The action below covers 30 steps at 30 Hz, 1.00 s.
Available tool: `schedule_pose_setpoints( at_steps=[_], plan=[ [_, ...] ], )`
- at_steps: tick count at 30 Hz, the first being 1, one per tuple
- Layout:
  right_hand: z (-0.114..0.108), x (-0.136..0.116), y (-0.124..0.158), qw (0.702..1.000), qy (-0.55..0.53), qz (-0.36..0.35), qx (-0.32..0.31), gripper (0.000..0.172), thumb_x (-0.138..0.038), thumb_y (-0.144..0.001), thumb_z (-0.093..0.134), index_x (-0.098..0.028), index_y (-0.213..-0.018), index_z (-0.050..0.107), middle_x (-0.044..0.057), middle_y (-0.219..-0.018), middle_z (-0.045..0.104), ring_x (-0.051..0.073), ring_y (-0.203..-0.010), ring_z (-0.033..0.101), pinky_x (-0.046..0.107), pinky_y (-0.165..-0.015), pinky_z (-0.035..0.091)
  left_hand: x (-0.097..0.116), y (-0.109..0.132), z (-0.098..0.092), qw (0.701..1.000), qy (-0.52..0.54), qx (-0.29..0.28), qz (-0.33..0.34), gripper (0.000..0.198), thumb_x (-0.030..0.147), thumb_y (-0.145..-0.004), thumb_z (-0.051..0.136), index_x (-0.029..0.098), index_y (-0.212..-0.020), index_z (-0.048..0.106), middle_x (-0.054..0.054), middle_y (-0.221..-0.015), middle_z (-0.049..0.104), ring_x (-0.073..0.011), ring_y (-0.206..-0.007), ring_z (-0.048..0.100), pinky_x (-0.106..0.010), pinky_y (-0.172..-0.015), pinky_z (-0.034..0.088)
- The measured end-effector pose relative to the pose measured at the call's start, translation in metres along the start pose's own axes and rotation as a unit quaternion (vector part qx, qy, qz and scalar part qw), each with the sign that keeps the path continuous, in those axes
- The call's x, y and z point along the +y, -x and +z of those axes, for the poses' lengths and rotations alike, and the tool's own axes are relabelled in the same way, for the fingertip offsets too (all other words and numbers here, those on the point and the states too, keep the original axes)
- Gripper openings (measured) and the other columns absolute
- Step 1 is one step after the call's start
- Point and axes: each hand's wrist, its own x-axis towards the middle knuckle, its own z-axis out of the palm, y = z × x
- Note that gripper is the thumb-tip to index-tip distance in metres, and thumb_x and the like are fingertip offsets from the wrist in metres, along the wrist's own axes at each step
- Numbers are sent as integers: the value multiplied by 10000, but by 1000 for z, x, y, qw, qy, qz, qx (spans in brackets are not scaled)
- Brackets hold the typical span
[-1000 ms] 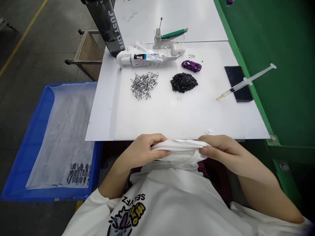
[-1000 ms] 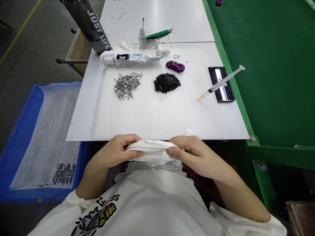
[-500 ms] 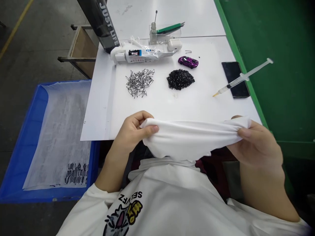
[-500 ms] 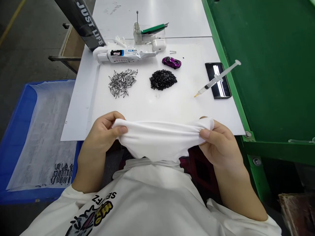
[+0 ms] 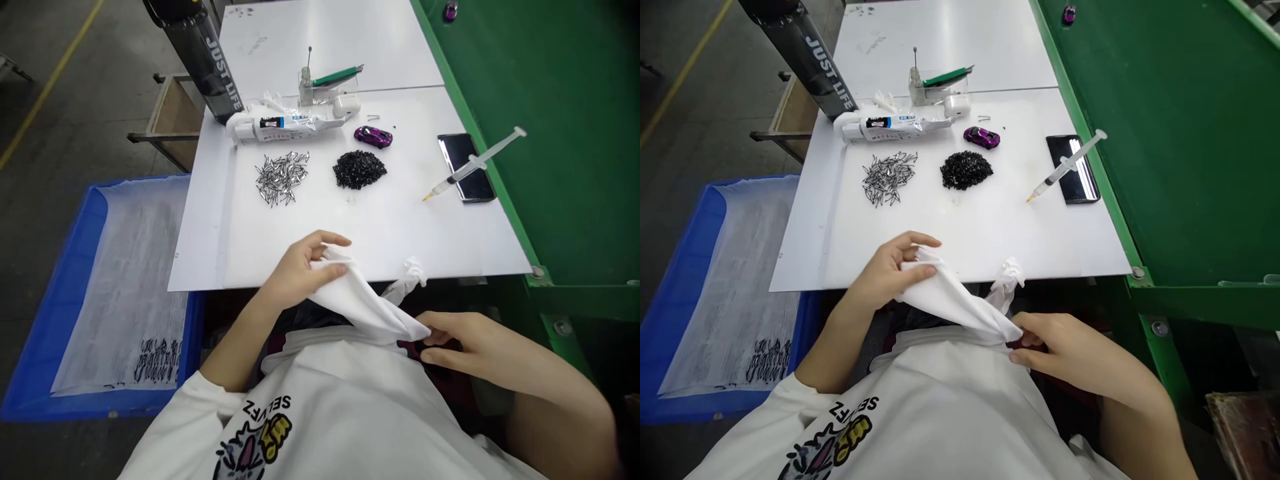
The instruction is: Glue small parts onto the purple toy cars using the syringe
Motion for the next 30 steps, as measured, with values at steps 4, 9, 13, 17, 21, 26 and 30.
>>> schedule_pose_setpoints(
  at_steps=[4,9,13,17,21,26,30],
  plan=[
    [-31,-36,-2,968,53,-118,215,298,-502,-804,519,-238,-852,648,43,-819,677,163,-689,634,252,-545,496,6,-6,5,980,-178,-78,46,301,252,-760,624,246,-1060,611,11,-956,654,-147,-814,595,-232,-727,429],
    [-72,-140,-64,909,145,-260,290,256,-434,-828,497,-229,-821,649,21,-723,661,155,-655,613,277,-550,455,11,-18,5,932,-273,-188,146,422,63,-785,404,272,-1095,598,50,-1054,664,-128,-939,607,-232,-848,430],
    [-96,-229,-152,871,300,-250,299,227,-253,-836,474,-192,-957,657,39,-894,679,181,-829,610,326,-708,465,6,-22,0,915,-297,-210,176,516,45,-772,371,292,-1190,546,51,-1160,628,-116,-1001,597,-212,-854,441],
    [-111,-279,-245,857,372,-224,277,256,-197,-874,439,-142,-1027,637,88,-1053,644,189,-977,574,355,-854,461,-1,-20,-2,894,-354,-197,191,479,151,-818,407,317,-1260,489,25,-1119,643,-142,-979,615,-220,-754,462],
    [-111,-297,-317,855,405,-182,269,286,-342,-882,502,-137,-1066,579,81,-1094,590,164,-990,568,384,-878,478,-10,-19,0,872,-386,-195,229,465,202,-846,388,316,-1293,447,22,-1105,651,-145,-995,614,-227,-663,450],
    [-102,-297,-364,863,411,-120,268,320,-358,-880,505,-139,-1109,554,87,-1118,570,163,-981,569,373,-852,495,-17,-23,-1,868,-384,-216,230,484,231,-840,431,359,-1306,422,23,-1164,633,-160,-1011,610,-245,-600,452],
    [-101,-294,-374,873,392,-97,273,326,-356,-880,506,-138,-1118,548,87,-1121,568,164,-983,568,375,-849,497,-17,-24,-2,874,-365,-227,228,416,224,-849,433,360,-1238,494,50,-1202,612,-141,-1057,590,-238,-670,478]
  ],
)
